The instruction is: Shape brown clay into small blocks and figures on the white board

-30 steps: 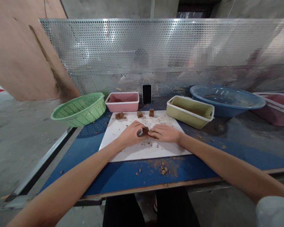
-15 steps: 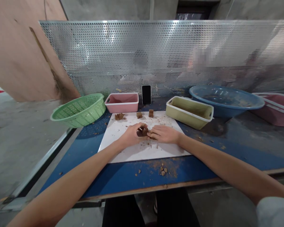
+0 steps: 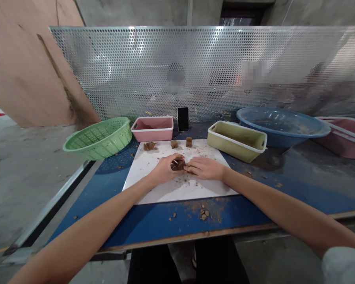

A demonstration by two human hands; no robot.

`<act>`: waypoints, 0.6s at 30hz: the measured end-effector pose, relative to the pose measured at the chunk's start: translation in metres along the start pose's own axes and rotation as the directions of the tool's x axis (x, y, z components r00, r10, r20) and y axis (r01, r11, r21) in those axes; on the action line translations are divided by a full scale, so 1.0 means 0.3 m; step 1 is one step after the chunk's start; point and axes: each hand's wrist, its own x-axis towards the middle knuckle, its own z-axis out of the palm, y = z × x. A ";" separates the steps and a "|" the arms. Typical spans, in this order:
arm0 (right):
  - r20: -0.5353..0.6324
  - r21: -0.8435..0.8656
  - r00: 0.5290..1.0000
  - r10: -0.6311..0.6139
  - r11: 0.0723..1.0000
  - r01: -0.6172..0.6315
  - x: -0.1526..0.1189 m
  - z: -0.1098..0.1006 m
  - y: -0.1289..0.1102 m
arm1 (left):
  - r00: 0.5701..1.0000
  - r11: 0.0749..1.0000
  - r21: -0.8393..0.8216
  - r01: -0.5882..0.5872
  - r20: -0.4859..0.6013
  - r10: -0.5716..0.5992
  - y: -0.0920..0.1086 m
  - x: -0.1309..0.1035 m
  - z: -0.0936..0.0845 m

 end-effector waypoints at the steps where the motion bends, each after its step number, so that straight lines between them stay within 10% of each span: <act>1: -0.006 0.023 1.000 0.009 1.000 -0.009 0.003 -0.005 -0.002 | 1.000 1.000 0.003 0.001 0.000 -0.001 0.000 0.000 0.000; 5: -0.024 0.137 0.995 0.094 0.986 -0.090 0.014 -0.057 0.016 | 1.000 1.000 0.019 0.009 0.006 -0.009 -0.001 -0.004 -0.001; 8: -0.073 0.094 0.923 0.377 0.924 -0.370 0.005 -0.120 0.076 | 1.000 1.000 0.021 0.020 0.005 -0.020 0.002 -0.007 -0.002; 12: -0.110 -0.076 0.631 0.768 0.627 -0.776 -0.064 -0.207 0.207 | 0.999 0.999 0.038 0.035 -0.002 -0.035 0.010 -0.008 -0.005; 18: 0.292 -0.346 0.101 0.951 0.204 -0.916 -0.223 -0.261 0.356 | 1.000 1.000 0.000 0.013 0.005 -0.013 0.006 -0.009 -0.002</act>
